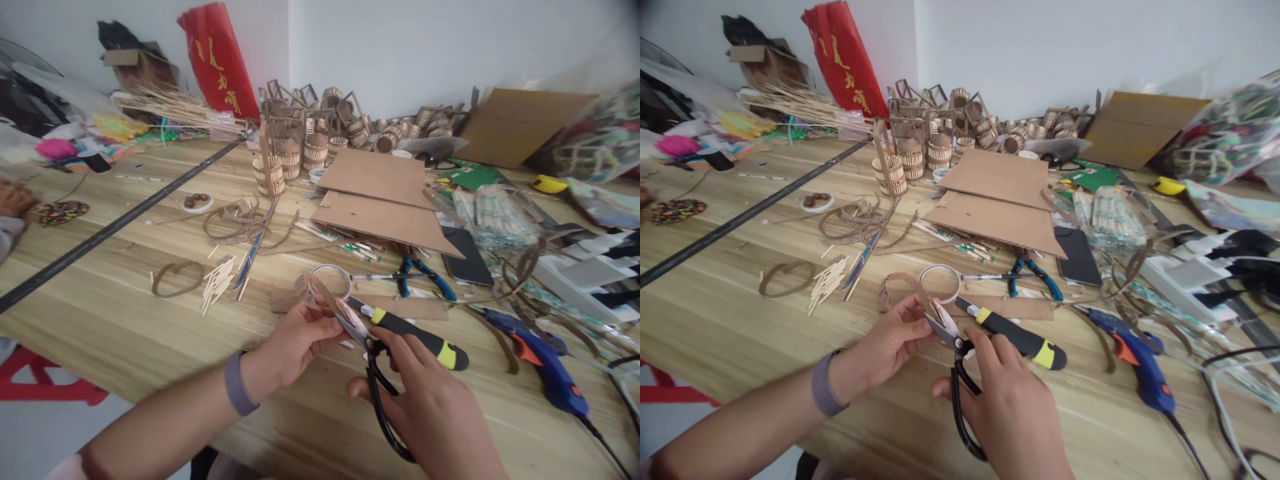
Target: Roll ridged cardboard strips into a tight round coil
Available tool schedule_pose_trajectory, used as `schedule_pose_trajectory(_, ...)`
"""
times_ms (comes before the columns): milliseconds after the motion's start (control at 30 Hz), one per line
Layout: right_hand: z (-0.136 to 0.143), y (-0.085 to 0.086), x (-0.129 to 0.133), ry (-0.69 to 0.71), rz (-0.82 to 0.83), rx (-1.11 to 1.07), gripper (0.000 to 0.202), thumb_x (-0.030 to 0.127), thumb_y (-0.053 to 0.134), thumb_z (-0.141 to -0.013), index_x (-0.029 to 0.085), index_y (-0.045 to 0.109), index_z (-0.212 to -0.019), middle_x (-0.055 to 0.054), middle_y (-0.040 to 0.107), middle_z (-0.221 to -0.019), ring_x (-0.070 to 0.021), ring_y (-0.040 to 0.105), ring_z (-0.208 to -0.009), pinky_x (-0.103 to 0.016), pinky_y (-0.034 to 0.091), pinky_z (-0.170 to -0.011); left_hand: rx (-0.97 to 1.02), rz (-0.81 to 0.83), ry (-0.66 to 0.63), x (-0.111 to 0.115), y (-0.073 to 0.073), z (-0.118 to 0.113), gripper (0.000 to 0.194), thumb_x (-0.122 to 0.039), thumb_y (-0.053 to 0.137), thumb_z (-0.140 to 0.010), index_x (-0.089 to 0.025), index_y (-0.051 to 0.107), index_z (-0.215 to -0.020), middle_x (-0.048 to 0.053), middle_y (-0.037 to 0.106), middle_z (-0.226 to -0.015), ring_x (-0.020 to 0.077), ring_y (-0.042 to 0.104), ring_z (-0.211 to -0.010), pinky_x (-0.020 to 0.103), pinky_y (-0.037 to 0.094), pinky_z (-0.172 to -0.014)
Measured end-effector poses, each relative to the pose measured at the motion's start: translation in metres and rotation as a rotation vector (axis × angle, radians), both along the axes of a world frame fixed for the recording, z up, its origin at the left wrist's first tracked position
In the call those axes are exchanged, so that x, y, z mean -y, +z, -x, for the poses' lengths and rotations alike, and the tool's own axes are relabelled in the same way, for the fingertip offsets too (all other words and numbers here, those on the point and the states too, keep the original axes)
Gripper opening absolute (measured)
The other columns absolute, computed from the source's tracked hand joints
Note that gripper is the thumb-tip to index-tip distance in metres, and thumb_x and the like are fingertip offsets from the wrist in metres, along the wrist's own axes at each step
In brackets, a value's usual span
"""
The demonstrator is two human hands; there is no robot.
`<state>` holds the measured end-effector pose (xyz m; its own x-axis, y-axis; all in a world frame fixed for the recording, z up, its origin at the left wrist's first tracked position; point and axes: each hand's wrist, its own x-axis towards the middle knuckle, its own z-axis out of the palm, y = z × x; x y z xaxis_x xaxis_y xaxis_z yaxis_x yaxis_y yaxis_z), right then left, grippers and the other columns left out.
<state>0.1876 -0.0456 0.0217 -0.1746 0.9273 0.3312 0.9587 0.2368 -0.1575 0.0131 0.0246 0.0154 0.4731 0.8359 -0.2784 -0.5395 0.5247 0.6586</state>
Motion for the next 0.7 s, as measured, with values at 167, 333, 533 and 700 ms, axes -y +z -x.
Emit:
schedule_pose_trajectory(167,-0.001,-0.004,-0.001,0.003,-0.024,0.011,0.049,0.063,0.047,-0.089,0.024,0.057,-0.116,-0.003,0.064,-0.077,-0.0207,0.067,-0.057,-0.029,0.045,-0.044,-0.018,0.002,0.017,0.001,-0.002,-0.001,0.035,-0.023,0.092,-0.057,-0.015,0.066,-0.080,0.000,0.070,-0.079,0.0147,0.065,-0.074,0.027,0.052,-0.073)
schedule_pose_trajectory(333,-0.002,-0.008,-0.002,0.011,-0.020,0.027,0.054,0.068,0.040,-0.090,0.023,0.055,-0.117,-0.003,0.063,-0.078,-0.0209,0.068,-0.060,-0.029,0.047,-0.046,-0.032,0.011,0.021,0.001,-0.002,-0.001,0.037,-0.023,0.093,-0.055,-0.015,0.065,-0.078,0.000,0.069,-0.077,0.0135,0.064,-0.073,0.027,0.052,-0.074)
schedule_pose_trajectory(533,-0.003,-0.011,-0.002,0.022,-0.015,0.009,0.055,0.068,0.040,-0.090,0.023,0.057,-0.117,-0.002,0.064,-0.076,-0.0212,0.069,-0.059,-0.031,0.048,-0.046,-0.052,-0.009,0.031,0.001,-0.001,-0.001,0.039,-0.026,0.094,-0.053,-0.014,0.065,-0.075,0.000,0.068,-0.075,0.0133,0.063,-0.071,0.026,0.052,-0.072)
schedule_pose_trajectory(700,-0.004,-0.011,-0.001,0.025,0.031,-0.008,0.051,0.067,0.046,-0.088,0.024,0.060,-0.112,-0.003,0.067,-0.077,-0.0218,0.070,-0.059,-0.030,0.048,-0.047,-0.066,-0.020,0.042,0.001,-0.001,-0.002,0.038,-0.025,0.094,-0.053,-0.014,0.064,-0.075,0.000,0.069,-0.076,0.0139,0.064,-0.071,0.027,0.052,-0.072)
